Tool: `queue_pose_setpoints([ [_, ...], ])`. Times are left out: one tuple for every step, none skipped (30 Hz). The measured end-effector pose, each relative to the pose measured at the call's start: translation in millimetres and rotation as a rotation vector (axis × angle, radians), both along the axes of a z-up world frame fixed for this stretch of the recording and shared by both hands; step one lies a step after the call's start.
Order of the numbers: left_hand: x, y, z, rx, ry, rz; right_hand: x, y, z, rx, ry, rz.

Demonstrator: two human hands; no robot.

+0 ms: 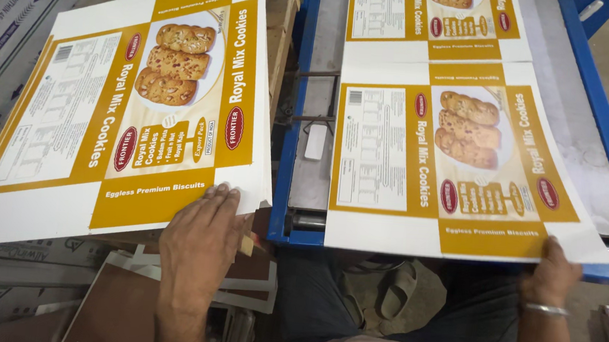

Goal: The person sorts printed cookie box flats by hand, picking them up from a pile and placing them onto a conveyor belt system.

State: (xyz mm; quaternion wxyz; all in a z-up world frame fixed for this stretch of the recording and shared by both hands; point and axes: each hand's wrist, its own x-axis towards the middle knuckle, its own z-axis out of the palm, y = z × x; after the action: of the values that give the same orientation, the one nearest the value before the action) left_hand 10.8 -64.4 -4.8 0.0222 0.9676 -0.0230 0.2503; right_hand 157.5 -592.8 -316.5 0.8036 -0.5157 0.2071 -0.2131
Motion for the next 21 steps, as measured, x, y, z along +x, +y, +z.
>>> queue_pose_setpoints([
  [-1,1,3,-0.005,0.012,-0.012,4,2,-3,0.032,0.020,0.021],
  [-3,3,6,-0.010,0.024,-0.025,7,5,-6,0.055,0.073,0.068],
  [-2,5,9,-0.016,0.034,-0.032,7,6,-8,0.077,0.125,0.120],
  [0,10,12,-0.053,0.060,-0.061,3,7,-8,0.099,0.176,0.173],
  [1,16,15,-0.090,0.086,-0.076,3,9,-8,0.097,0.181,0.227],
  [3,20,17,-0.127,0.111,-0.092,-4,11,-8,0.095,0.185,0.281],
  [3,24,18,-0.168,0.109,-0.101,-10,12,-7,0.092,0.192,0.342],
  [5,27,20,-0.209,0.105,-0.111,-19,11,-6,0.086,0.176,0.357],
  [7,31,24,-0.244,0.094,-0.113,-25,12,-5,0.086,0.155,0.381],
  [9,39,32,-0.210,0.012,-0.102,-28,16,-5,0.086,0.133,0.405],
  [12,47,39,-0.182,-0.065,-0.099,-34,19,-2,0.072,0.128,0.419],
  [13,53,46,-0.151,-0.142,-0.097,-38,22,2,0.058,0.122,0.433],
  [13,57,50,-0.255,-0.186,0.012,-43,21,8,0.040,0.124,0.441],
  [12,59,53,-0.357,-0.231,0.121,-47,23,16,0.037,0.159,0.467],
  [14,60,57,-0.447,-0.289,0.219,-45,34,25,0.043,0.178,0.486],
  [13,58,58,-0.363,-0.327,0.132,-44,47,37,0.049,0.197,0.505],
  [13,48,54,-0.283,-0.356,0.038,-46,60,51,0.052,0.180,0.554],
  [14,33,45,-0.202,-0.382,-0.056,-45,78,66,0.055,0.163,0.603],
  [18,14,31,-0.106,-0.311,-0.095,-48,95,82,0.058,0.154,0.649],
  [24,-7,14,-0.010,-0.240,-0.135,-49,113,98,0.046,0.125,0.743],
  [31,-32,-3,0.015,-0.116,-0.167,-49,131,114,0.032,0.091,0.837],
])
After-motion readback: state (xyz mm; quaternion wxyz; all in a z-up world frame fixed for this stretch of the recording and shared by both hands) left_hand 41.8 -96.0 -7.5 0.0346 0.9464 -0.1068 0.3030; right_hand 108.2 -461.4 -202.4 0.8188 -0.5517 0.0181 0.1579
